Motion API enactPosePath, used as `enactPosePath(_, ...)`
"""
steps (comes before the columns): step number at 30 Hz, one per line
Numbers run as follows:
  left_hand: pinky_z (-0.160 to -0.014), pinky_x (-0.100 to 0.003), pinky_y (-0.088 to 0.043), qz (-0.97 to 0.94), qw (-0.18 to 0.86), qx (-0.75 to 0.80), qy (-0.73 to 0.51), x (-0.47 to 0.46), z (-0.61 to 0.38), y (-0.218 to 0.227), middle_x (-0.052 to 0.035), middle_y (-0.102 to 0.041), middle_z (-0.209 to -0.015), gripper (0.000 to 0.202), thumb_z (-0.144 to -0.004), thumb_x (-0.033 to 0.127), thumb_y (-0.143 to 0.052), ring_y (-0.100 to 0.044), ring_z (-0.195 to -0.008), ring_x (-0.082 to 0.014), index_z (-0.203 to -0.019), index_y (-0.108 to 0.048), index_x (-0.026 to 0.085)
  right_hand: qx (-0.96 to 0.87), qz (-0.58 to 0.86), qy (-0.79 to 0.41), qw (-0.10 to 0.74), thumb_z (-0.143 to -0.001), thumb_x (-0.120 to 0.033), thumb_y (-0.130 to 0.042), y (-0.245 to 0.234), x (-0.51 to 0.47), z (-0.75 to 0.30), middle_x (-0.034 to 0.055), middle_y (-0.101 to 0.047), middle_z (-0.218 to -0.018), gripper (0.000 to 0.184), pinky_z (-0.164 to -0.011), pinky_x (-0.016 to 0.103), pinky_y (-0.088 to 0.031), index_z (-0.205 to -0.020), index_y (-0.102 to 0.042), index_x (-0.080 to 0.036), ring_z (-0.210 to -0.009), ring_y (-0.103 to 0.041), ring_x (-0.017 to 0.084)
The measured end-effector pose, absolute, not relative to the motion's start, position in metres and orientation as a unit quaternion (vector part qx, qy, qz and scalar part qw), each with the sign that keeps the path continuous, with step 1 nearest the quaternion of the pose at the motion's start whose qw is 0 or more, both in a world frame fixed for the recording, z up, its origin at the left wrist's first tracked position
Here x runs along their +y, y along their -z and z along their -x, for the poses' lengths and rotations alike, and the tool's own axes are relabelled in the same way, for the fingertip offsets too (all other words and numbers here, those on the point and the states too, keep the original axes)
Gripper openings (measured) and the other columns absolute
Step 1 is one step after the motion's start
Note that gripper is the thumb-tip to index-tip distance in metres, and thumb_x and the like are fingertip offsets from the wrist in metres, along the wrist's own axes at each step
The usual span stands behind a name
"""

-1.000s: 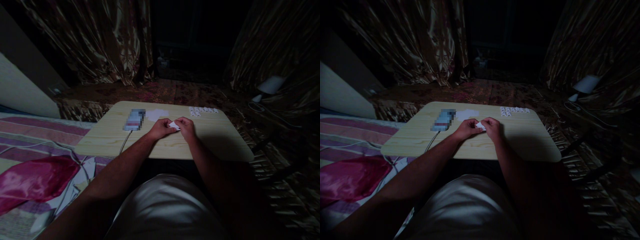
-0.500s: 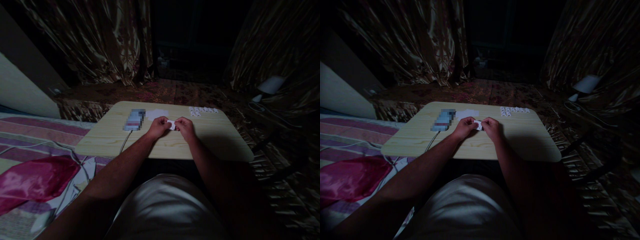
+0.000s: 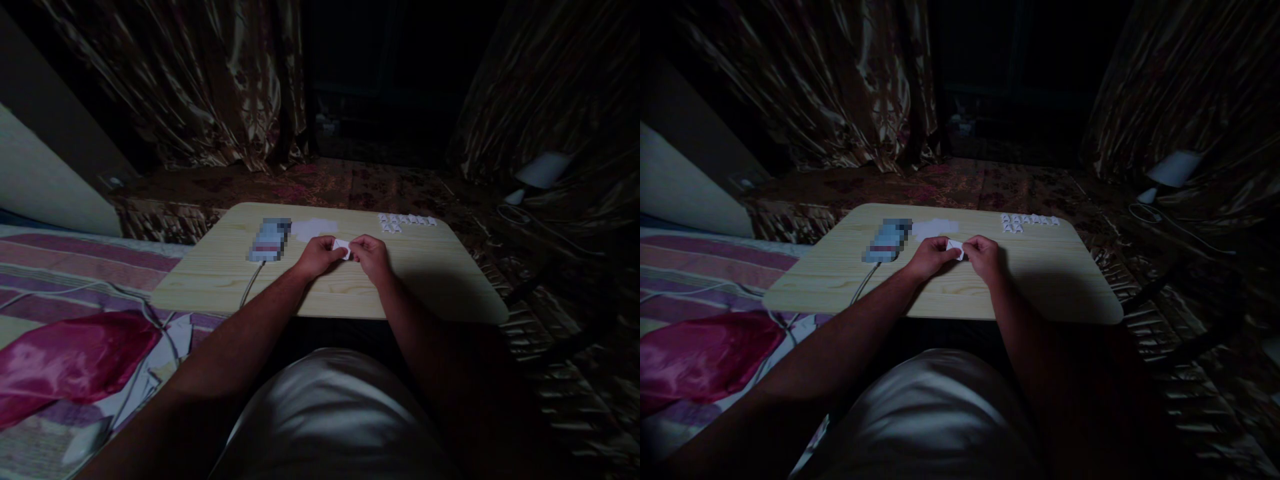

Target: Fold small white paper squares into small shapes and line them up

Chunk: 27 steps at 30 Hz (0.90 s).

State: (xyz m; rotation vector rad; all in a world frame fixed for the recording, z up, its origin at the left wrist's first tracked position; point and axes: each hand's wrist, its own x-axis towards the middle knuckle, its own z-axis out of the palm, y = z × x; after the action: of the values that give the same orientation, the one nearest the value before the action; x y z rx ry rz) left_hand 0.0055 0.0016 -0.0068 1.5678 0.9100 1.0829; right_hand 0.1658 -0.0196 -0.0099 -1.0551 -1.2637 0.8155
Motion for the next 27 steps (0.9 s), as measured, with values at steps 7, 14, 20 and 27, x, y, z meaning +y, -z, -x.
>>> enactPosePath(7, -0.059, -0.024, -0.041, -0.633, 0.500, 0.365, -0.464, 0.0017, -0.0064, 0.0055, -0.0009, -0.064, -0.069, 0.030, -0.066, 0.038, -0.077, -0.053, -0.059, -0.0104, -0.075, -0.064, 0.013, -0.552, 0.473, -0.358, 0.586, -0.071, -0.035, -0.064, 0.0127, -0.0180, -0.1649, -0.0042, -0.053, -0.051, 0.017, -0.047, 0.023, -0.036, -0.070, -0.063, -0.018, -0.048, -0.047, 0.011)
enactPosePath(14, -0.059, -0.024, -0.041, -0.616, 0.524, 0.359, -0.467, 0.0016, -0.0069, 0.0059, -0.0009, -0.064, -0.069, 0.029, -0.063, 0.036, -0.078, -0.053, -0.059, -0.0105, -0.074, -0.064, 0.013, -0.564, 0.469, -0.359, 0.577, -0.071, -0.034, -0.063, 0.0090, -0.0207, -0.1623, -0.0040, -0.054, -0.053, 0.016, -0.048, 0.023, -0.036, -0.069, -0.062, -0.019, -0.048, -0.046, 0.010)
enactPosePath(20, -0.054, -0.024, -0.038, -0.602, 0.536, 0.364, -0.467, 0.0007, -0.0079, 0.0046, -0.0001, -0.062, -0.064, 0.029, -0.061, 0.035, -0.079, -0.050, -0.054, -0.0095, -0.071, -0.062, 0.013, -0.571, 0.473, -0.357, 0.568, -0.071, -0.034, -0.062, 0.0089, -0.0206, -0.1624, -0.0045, -0.053, -0.053, 0.015, -0.050, 0.023, -0.036, -0.069, -0.062, -0.019, -0.049, -0.046, 0.010)
enactPosePath(27, -0.052, -0.023, -0.035, -0.628, 0.524, 0.370, -0.441, 0.0005, -0.0072, 0.0038, 0.0005, -0.059, -0.061, 0.028, -0.064, 0.037, -0.076, -0.047, -0.052, -0.0087, -0.068, -0.062, 0.013, -0.576, 0.478, -0.346, 0.566, -0.071, -0.034, -0.061, 0.0078, -0.0211, -0.1622, -0.0049, -0.052, -0.053, 0.015, -0.051, 0.023, -0.037, -0.068, -0.062, -0.019, -0.050, -0.046, 0.010)
